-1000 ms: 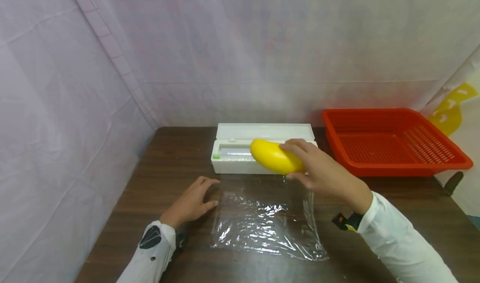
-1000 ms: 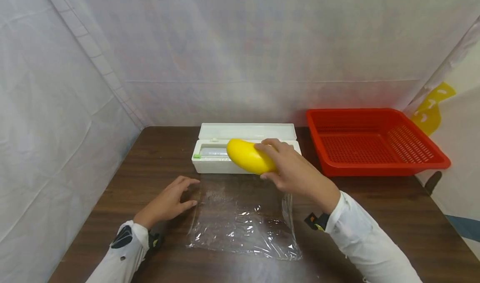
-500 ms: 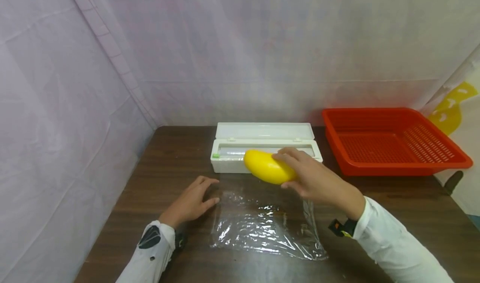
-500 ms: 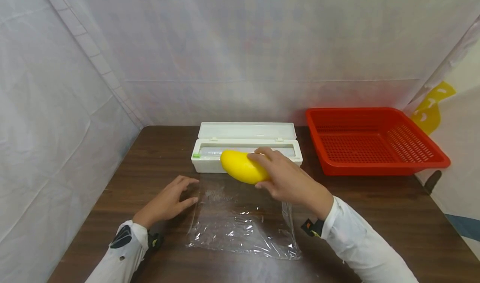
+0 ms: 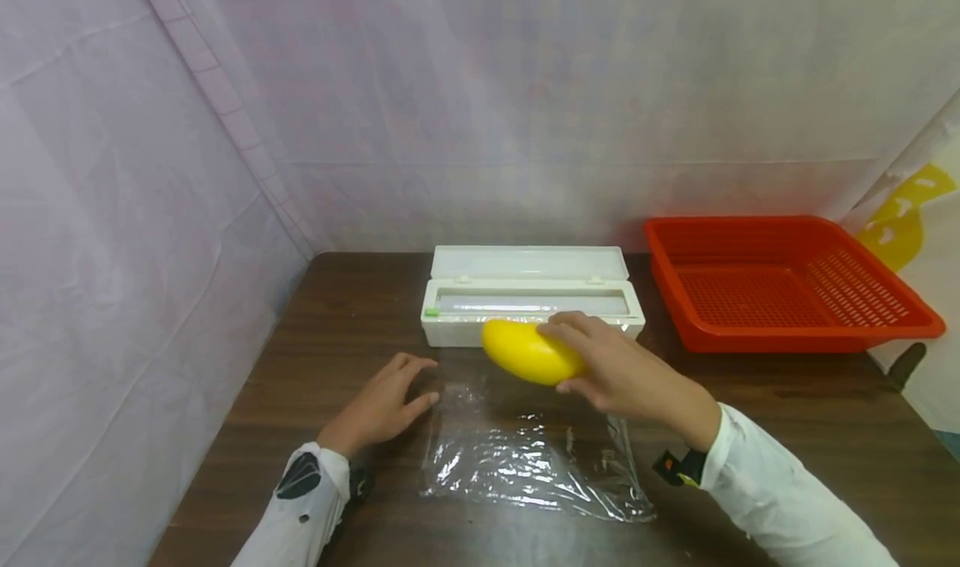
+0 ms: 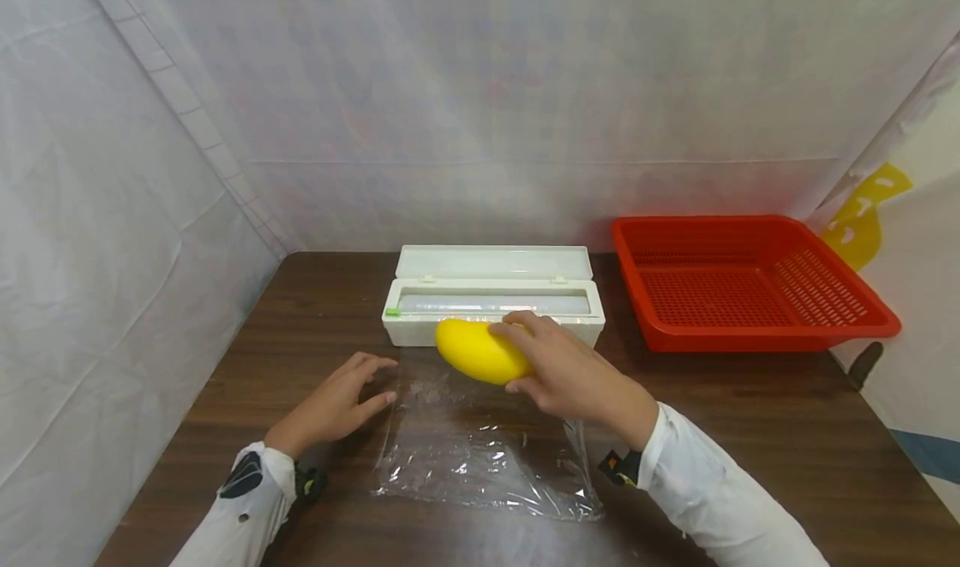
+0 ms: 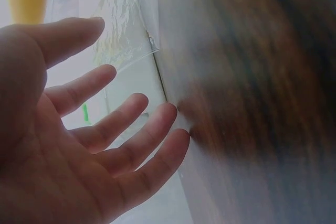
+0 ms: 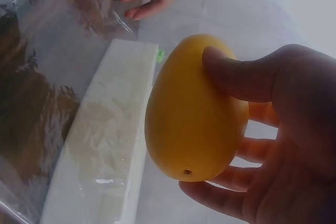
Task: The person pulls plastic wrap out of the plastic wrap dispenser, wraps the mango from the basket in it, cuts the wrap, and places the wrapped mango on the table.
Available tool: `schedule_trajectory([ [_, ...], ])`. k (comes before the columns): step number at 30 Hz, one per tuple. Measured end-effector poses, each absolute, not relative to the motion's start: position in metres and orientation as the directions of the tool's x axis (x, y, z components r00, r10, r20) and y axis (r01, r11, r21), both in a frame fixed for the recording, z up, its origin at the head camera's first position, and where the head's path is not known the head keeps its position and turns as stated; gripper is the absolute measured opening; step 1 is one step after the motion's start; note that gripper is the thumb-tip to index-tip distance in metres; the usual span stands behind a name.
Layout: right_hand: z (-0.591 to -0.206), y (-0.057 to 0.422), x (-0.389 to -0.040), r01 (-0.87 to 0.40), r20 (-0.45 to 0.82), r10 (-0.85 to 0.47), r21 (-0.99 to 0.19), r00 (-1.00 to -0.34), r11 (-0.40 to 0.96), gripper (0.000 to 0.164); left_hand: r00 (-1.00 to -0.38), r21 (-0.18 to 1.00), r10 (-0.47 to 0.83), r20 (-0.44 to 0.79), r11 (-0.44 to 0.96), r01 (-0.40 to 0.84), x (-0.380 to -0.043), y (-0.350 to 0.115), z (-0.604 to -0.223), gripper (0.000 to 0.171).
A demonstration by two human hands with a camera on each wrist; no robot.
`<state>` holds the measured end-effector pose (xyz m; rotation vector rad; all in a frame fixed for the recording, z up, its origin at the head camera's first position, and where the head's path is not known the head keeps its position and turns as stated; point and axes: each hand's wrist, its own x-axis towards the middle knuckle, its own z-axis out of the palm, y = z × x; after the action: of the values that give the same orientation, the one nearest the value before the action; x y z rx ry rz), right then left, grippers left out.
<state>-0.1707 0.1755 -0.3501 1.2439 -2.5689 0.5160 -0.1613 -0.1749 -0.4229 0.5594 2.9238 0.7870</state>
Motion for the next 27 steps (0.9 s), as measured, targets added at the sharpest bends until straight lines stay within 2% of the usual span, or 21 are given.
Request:
schedule_trajectory([
  [7, -0.357, 0.172, -0.170, -0.792, 0.326, -0.721, -0.250, -0.611, 0.557, 0.074, -0.933, 0.501, 0.359, 0.035, 0.801, 0.328, -0.160, -0.175, -0.423, 0.054],
  [27, -0.382, 0.169, -0.168, -0.790, 0.304, -0.730, -0.264, -0.612, 0.553, 0.072, -0.930, 0.493, 0.367, 0.037, 0.802, 0.336, -0.160, -0.174, -0.421, 0.053],
])
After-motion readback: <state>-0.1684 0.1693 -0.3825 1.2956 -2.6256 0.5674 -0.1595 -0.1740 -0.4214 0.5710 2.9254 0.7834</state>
